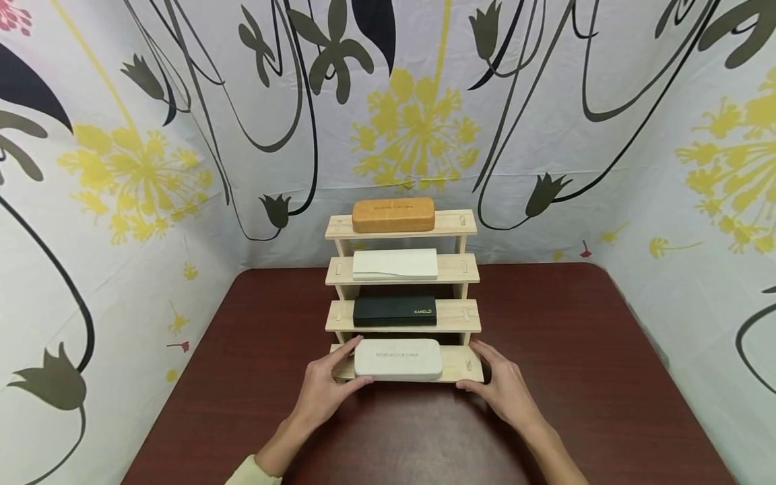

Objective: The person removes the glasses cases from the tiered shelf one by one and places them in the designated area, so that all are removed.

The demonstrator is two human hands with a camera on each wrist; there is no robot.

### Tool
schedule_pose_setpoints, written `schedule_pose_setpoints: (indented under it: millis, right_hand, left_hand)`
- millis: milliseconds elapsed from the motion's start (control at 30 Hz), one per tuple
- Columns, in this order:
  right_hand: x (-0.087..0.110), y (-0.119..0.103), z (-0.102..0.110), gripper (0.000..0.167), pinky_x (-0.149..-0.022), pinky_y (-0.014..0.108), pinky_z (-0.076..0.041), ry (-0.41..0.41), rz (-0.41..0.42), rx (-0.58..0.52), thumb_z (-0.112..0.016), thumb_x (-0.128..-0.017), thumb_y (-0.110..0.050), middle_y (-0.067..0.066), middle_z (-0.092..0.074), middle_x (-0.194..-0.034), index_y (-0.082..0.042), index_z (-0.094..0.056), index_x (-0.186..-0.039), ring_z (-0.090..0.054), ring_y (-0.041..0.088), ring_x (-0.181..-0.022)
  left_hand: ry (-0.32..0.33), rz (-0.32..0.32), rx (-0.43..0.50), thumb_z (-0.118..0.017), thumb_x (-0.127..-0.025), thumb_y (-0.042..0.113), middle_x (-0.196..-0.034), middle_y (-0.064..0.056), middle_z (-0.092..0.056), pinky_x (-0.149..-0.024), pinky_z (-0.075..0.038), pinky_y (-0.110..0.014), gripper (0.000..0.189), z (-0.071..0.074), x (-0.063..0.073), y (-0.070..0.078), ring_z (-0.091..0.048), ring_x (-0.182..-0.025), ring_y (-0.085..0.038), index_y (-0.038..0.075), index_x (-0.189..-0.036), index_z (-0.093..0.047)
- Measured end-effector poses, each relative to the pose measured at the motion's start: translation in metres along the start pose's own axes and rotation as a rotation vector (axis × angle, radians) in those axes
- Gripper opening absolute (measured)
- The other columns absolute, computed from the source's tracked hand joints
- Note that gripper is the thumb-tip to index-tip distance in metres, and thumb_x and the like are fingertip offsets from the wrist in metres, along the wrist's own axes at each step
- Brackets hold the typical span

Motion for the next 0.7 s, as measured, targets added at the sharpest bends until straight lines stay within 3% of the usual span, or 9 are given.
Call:
schedule_pose_setpoints:
  millis: [300,600,700]
  right_hand:
    - [0.0,-0.001,0.001,0.078,-0.099,0.063,-0.05,-0.003,-0.003,-0.006,-0.101,-0.07,-0.02,0.026,-0.067,-0.137,0.004,-0.067,-0.136,-0.063,0.048,-0.126]
    - [0.0,-0.001,0.001,0.079,-0.099,0.063,-0.05,-0.008,-0.008,-0.003,-0.101,-0.071,-0.021,0.025,-0.067,-0.137,0.003,-0.066,-0.137,-0.064,0.046,-0.126]
    - [0.0,-0.001,0.001,0.078,-0.099,0.063,-0.05,-0.012,-0.01,-0.008,-0.1,-0.071,-0.021,0.025,-0.067,-0.137,0.003,-0.066,-0.138,-0.063,0.047,-0.127]
  left_hand:
    - [0.056,-0.069,0.037,-0.101,-0.073,0.022,-0.133,-0.005,-0.073,-0.085,-0.064,-0.046,0.074,0.0,-0.001,0.005,-0.073,-0.117,-0.02,0.005,-0.138,-0.071]
    - [0.089,-0.078,-0.001,-0.102,-0.071,0.027,-0.131,-0.002,-0.074,-0.091,-0.06,-0.026,0.073,0.004,-0.001,0.011,-0.073,-0.116,-0.017,0.012,-0.136,-0.074]
    - [0.093,-0.082,0.005,-0.103,-0.07,0.026,-0.129,-0.003,-0.075,-0.086,-0.063,-0.029,0.072,0.006,-0.001,0.013,-0.074,-0.113,-0.018,0.011,-0.135,-0.074]
Point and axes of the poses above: each hand's wrist, its own x-axis away from the middle knuckle, its own z-axis out of the back of the hand, y = z × x, the point moved 1 cm from there along -x, towards the middle knuckle
